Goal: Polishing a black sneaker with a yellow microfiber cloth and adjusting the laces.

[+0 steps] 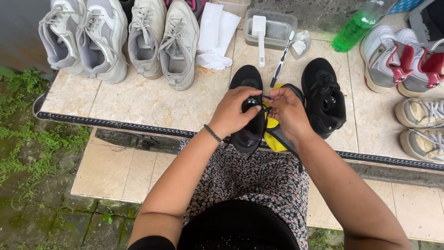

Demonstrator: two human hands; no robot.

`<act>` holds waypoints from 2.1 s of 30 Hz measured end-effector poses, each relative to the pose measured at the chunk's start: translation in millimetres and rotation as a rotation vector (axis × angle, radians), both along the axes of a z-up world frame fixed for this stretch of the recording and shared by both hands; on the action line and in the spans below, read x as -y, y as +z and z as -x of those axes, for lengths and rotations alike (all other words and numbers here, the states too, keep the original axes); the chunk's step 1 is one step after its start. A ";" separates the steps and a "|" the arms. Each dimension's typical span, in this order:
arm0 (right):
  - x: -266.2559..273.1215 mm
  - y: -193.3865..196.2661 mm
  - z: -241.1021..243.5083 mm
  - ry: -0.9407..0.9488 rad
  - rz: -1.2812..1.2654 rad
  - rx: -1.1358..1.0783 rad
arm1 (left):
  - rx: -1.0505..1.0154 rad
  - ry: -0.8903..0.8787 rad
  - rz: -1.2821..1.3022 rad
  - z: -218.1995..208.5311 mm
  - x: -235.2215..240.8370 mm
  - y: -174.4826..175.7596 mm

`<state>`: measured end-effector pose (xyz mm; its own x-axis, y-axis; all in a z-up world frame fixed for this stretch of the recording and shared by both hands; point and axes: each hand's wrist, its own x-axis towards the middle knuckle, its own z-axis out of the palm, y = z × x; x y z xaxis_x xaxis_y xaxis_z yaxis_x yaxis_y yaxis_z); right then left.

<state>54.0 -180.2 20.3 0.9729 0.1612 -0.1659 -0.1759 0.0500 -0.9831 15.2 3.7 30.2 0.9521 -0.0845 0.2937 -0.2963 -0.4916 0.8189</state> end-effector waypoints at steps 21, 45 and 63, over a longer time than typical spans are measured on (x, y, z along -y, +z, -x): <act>38.0 -45.4 3.4 0.221 0.235 0.089 | -0.294 -0.238 0.280 12.4 -58.5 43.2; 46.7 200.1 14.6 0.315 0.187 0.457 | -0.190 -0.210 0.395 -22.1 -30.4 192.5; 18.8 251.1 -5.5 0.215 0.205 0.688 | 0.190 -0.524 -0.243 -64.6 -7.1 225.3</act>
